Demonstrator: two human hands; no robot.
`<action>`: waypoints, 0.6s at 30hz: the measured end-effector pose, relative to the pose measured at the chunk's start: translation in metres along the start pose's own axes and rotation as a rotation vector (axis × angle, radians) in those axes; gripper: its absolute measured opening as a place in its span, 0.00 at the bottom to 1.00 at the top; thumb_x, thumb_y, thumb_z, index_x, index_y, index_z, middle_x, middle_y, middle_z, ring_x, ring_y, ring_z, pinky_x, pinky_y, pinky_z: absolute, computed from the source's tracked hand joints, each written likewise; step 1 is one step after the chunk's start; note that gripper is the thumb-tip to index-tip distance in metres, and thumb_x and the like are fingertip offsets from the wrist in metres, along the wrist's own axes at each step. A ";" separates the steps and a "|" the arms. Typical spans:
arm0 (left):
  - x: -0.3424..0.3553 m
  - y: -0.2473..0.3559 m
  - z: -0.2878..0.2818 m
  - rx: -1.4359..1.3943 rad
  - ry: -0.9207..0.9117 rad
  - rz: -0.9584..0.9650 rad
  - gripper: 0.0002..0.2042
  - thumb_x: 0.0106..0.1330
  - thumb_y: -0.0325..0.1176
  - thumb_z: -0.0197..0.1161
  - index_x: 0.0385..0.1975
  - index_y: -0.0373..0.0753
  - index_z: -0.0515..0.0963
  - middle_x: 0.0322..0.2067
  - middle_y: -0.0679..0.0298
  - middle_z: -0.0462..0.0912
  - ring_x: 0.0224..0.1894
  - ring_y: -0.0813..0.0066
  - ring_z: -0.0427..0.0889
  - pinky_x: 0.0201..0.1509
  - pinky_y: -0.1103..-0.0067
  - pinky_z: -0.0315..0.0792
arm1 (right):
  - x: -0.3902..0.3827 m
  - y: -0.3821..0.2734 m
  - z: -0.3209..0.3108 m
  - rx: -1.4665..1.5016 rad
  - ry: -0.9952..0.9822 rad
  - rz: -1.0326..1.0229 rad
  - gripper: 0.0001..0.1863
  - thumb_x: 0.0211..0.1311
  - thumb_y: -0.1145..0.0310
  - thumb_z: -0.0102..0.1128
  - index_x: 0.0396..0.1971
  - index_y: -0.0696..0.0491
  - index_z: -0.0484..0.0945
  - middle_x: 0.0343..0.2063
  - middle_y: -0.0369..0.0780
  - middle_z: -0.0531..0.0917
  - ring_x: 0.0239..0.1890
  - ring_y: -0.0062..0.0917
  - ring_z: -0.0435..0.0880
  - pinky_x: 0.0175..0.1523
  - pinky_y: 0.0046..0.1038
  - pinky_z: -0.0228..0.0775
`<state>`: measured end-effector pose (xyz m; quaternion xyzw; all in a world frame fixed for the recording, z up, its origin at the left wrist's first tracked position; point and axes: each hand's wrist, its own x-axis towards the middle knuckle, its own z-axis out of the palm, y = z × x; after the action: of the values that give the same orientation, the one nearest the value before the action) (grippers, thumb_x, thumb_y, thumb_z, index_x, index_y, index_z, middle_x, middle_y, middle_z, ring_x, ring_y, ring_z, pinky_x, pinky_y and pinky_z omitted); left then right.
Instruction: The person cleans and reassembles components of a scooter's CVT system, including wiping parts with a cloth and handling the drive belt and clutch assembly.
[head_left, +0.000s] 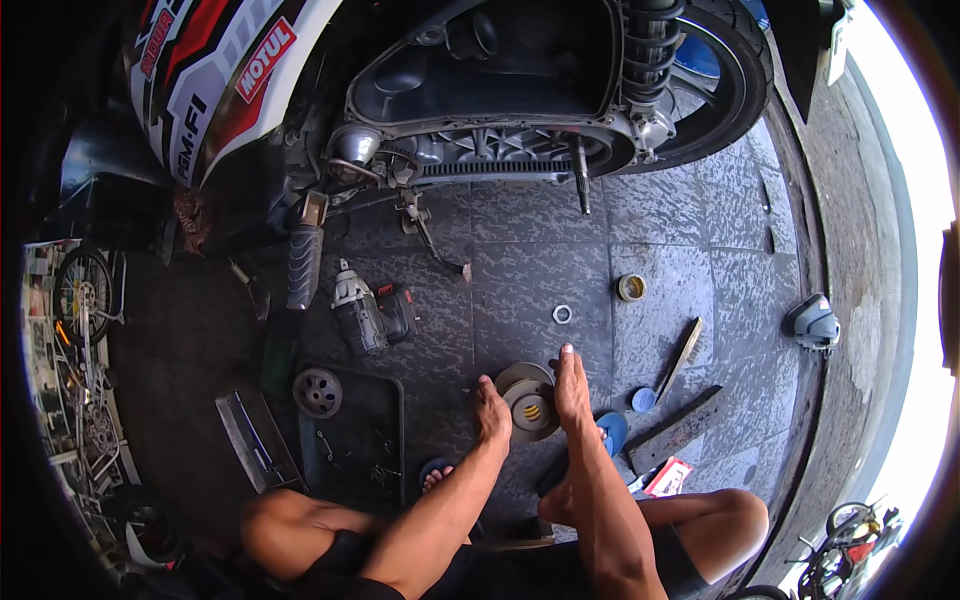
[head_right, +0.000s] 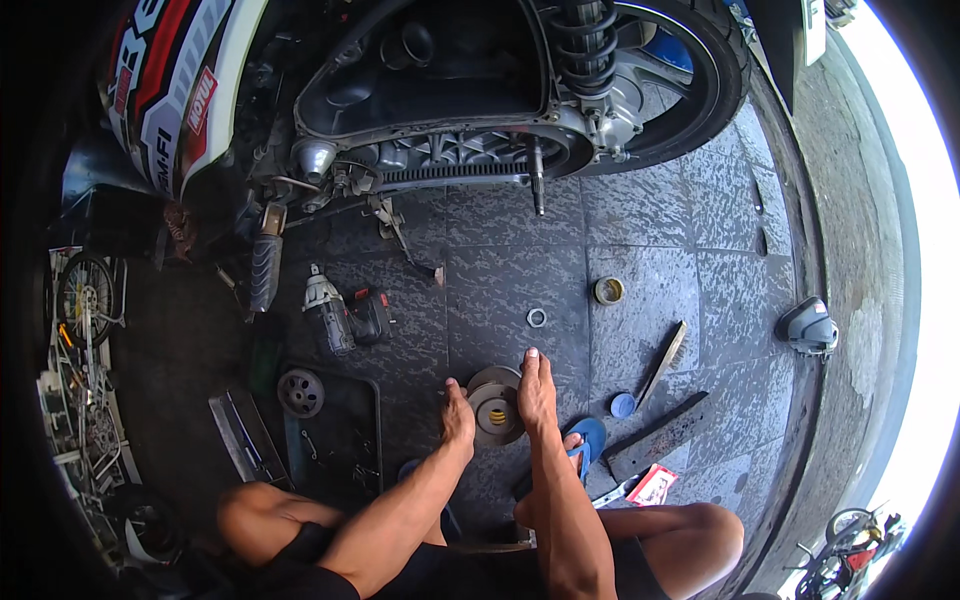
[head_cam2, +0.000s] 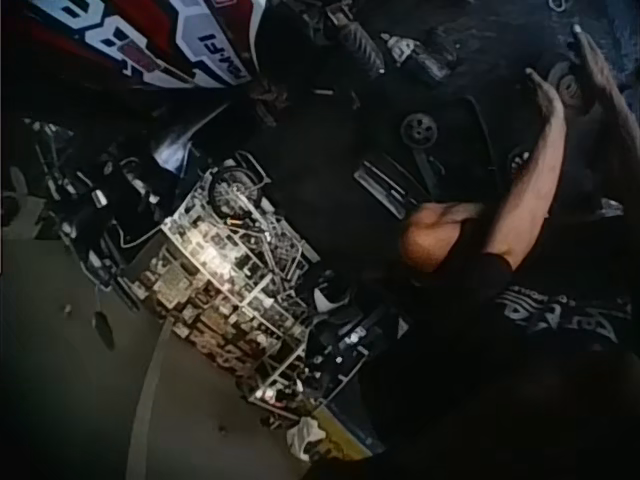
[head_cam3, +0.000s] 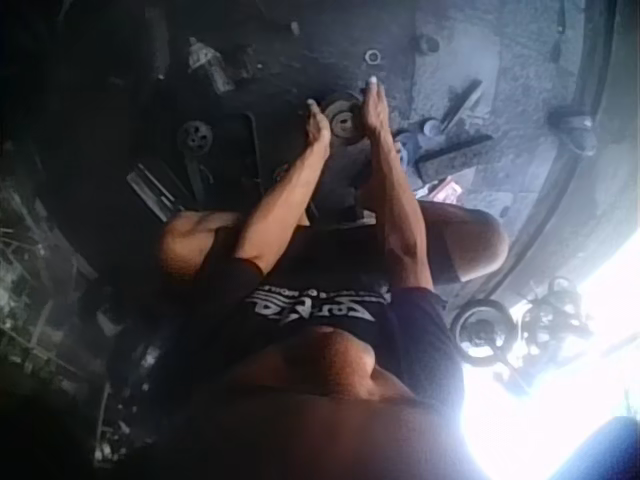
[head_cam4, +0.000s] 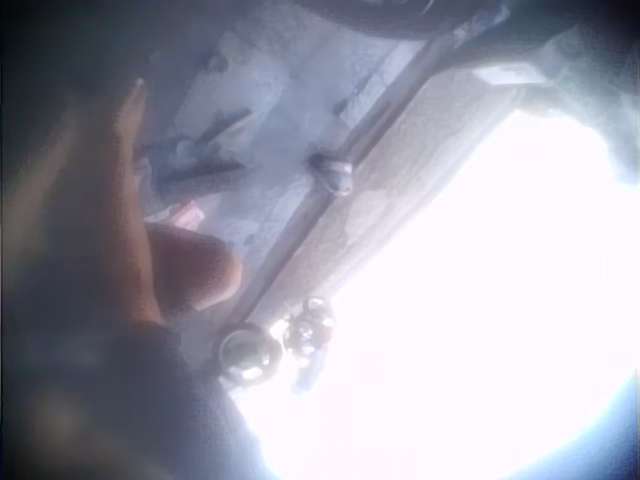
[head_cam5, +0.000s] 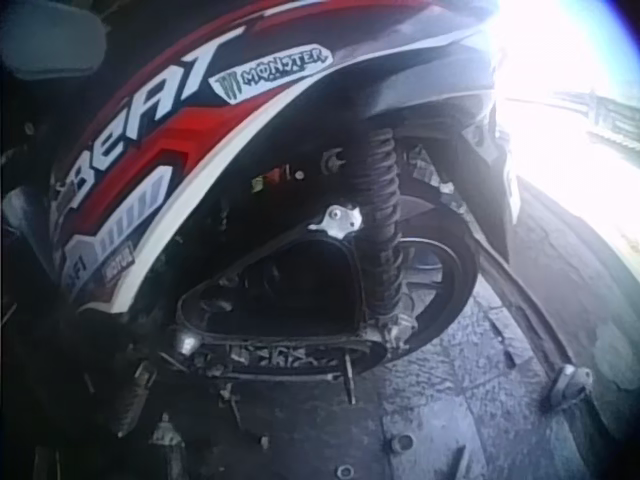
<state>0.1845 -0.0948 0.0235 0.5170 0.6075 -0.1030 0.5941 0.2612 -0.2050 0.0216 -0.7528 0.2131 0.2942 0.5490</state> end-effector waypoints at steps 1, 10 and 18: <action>0.002 -0.008 -0.002 -0.019 0.019 -0.003 0.36 0.76 0.58 0.35 0.63 0.26 0.66 0.63 0.40 0.70 0.65 0.48 0.70 0.68 0.65 0.63 | 0.002 0.001 0.000 0.006 -0.003 -0.028 0.38 0.75 0.41 0.35 0.63 0.63 0.67 0.54 0.55 0.78 0.60 0.42 0.76 0.65 0.35 0.62; -0.008 0.017 0.006 0.011 0.080 -0.027 0.38 0.75 0.60 0.34 0.65 0.27 0.65 0.66 0.40 0.66 0.68 0.47 0.66 0.70 0.64 0.60 | 0.003 0.004 -0.003 -0.131 0.026 0.028 0.40 0.74 0.39 0.35 0.65 0.63 0.65 0.60 0.59 0.73 0.66 0.48 0.70 0.69 0.37 0.58; 0.006 0.021 0.022 -0.191 0.270 -0.253 0.40 0.72 0.63 0.39 0.62 0.25 0.68 0.63 0.40 0.70 0.65 0.48 0.70 0.68 0.65 0.63 | -0.004 -0.003 0.005 -0.222 0.054 0.119 0.44 0.71 0.35 0.36 0.68 0.61 0.61 0.62 0.61 0.71 0.68 0.50 0.68 0.71 0.38 0.56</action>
<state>0.2151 -0.0983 0.0226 0.3870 0.7488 -0.0486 0.5359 0.2591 -0.1991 0.0256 -0.8025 0.2384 0.3278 0.4378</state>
